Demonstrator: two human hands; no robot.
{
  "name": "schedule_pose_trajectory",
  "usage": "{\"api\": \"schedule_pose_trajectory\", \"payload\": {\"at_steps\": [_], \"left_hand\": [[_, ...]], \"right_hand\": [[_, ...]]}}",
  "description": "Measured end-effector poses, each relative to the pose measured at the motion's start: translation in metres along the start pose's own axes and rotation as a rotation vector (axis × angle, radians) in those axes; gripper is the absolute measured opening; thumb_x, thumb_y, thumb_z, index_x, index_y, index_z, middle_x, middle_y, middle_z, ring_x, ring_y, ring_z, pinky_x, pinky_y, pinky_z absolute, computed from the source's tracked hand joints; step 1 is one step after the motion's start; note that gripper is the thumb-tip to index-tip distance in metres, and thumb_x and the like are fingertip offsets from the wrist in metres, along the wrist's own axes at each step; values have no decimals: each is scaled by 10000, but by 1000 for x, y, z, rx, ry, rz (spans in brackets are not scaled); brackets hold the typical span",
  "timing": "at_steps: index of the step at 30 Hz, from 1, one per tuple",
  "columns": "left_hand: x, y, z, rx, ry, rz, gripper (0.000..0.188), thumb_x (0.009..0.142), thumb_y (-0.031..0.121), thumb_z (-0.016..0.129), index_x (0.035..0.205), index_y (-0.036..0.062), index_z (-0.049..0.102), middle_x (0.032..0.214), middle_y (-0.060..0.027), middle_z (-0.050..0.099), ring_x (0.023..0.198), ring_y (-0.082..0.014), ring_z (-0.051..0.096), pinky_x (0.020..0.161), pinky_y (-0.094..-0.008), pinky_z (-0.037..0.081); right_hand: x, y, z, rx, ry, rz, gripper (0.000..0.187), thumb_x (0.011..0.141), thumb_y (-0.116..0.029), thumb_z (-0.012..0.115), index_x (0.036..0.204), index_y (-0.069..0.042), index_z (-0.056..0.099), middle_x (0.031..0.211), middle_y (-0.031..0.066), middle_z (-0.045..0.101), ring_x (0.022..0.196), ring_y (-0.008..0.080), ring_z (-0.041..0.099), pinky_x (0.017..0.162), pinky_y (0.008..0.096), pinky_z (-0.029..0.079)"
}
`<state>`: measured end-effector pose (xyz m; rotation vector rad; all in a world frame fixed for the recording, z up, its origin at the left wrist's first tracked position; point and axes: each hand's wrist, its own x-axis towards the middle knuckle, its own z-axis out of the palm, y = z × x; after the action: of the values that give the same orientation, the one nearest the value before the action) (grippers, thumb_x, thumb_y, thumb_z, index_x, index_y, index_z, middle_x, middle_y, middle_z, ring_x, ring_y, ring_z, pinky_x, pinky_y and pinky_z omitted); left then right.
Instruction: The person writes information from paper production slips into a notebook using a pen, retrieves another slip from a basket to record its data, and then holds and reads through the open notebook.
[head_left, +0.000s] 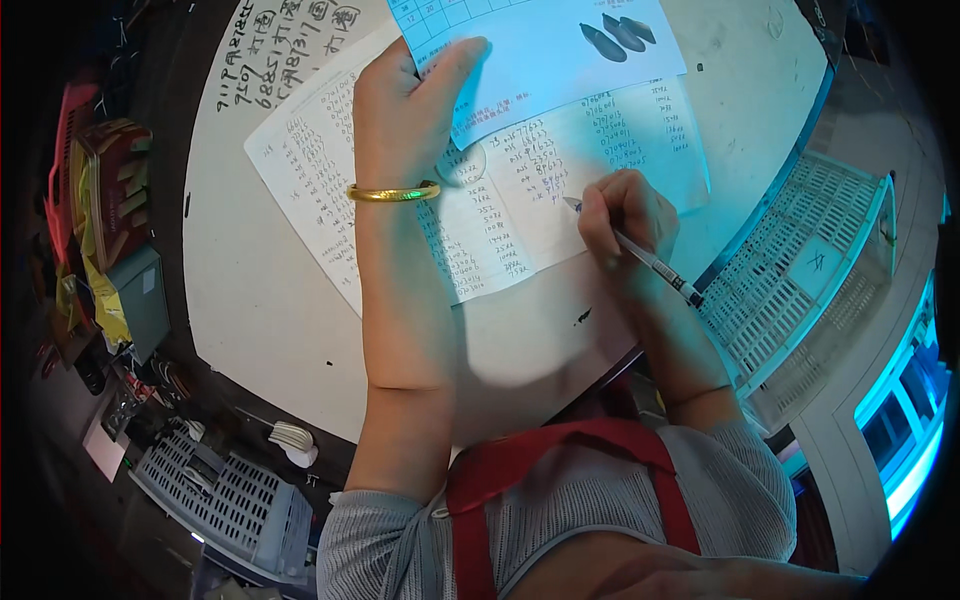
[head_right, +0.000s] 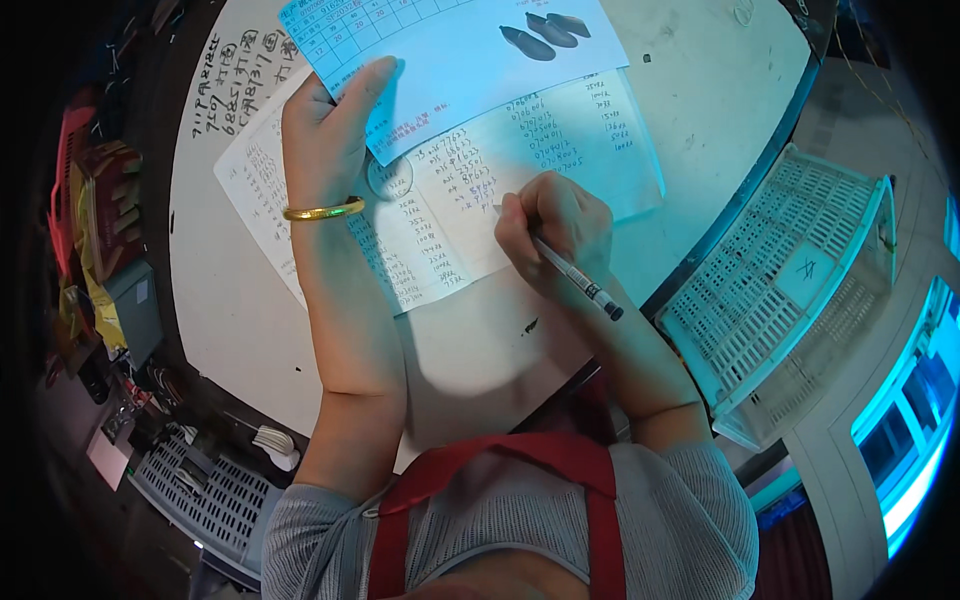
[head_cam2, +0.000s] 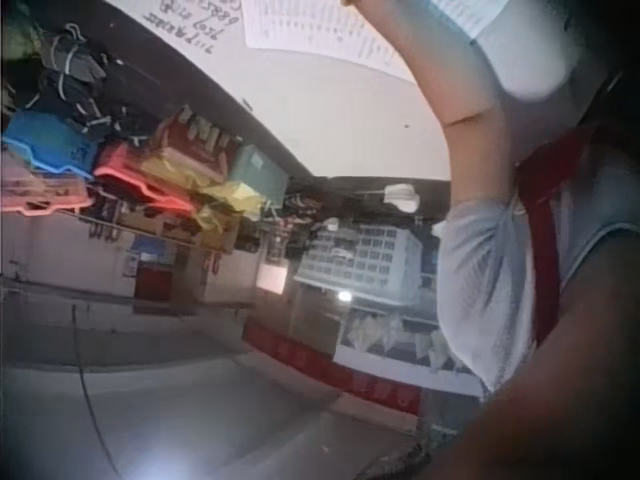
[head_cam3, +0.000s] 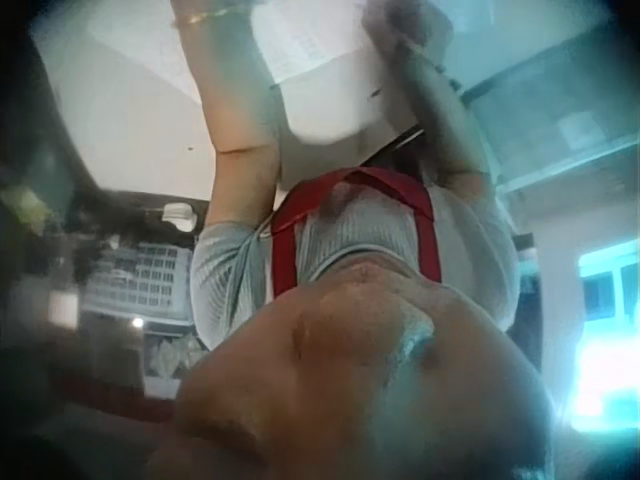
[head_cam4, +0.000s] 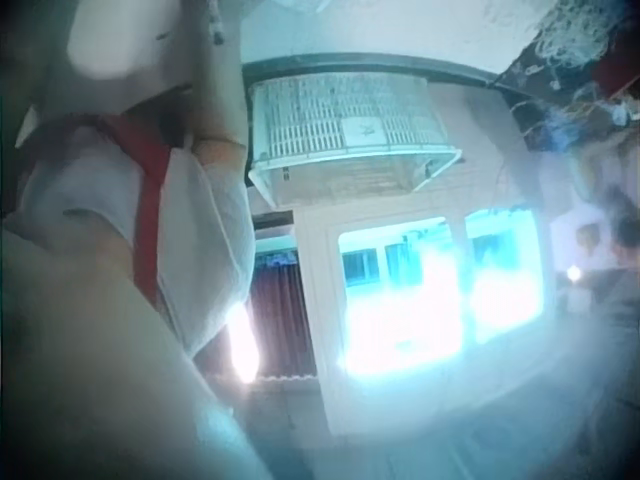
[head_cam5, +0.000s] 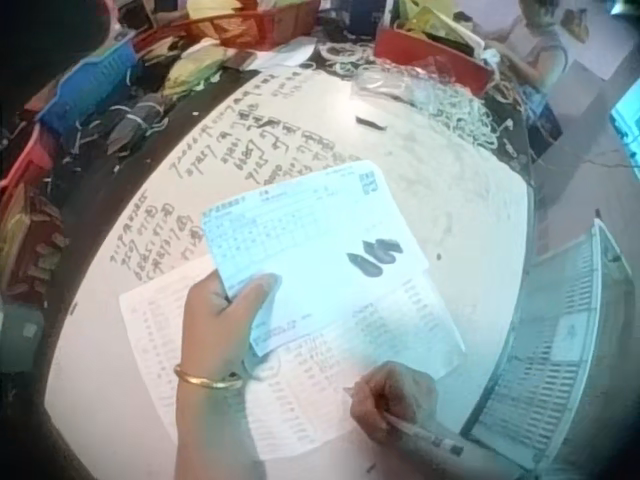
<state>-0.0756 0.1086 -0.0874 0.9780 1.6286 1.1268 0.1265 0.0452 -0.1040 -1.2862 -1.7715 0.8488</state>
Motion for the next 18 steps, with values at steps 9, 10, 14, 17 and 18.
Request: {"api": "schedule_pose_trajectory", "payload": {"at_steps": [9,10,14,17,18], "left_hand": [[-3,1,1,62,3,-24,296,811,189,718,1002,-30,661,931,-105,676,811,-122,618,743,-242,487],[-3,-3,1,64,3,-28,296,811,189,718,1002,-30,661,931,-105,676,811,-122,618,743,-242,487],[1,-13,2,66,37,98,291,803,277,678,920,11,690,751,-72,675,615,-108,601,578,-240,475],[-1,-10,4,57,48,87,281,807,264,678,927,11,691,766,-72,677,632,-112,606,591,-242,480],[-1,-9,4,45,62,71,275,809,257,678,929,10,691,774,-73,678,642,-114,609,600,-242,483]], "right_hand": [[-5,-1,-8,-18,111,96,196,785,-20,646,680,-59,486,517,17,524,417,78,475,416,232,397],[-5,0,-8,-17,109,99,196,785,-20,646,680,-59,486,517,17,524,417,78,475,416,232,397],[-1,2,-6,51,80,96,211,776,-23,662,669,-57,483,516,21,536,418,74,488,415,224,402],[1,0,-5,32,66,95,227,764,-18,666,656,-59,470,515,33,536,414,98,499,413,240,410],[2,-1,-5,-9,52,74,234,759,-12,662,650,-60,462,514,40,536,411,112,504,411,249,414]]}}
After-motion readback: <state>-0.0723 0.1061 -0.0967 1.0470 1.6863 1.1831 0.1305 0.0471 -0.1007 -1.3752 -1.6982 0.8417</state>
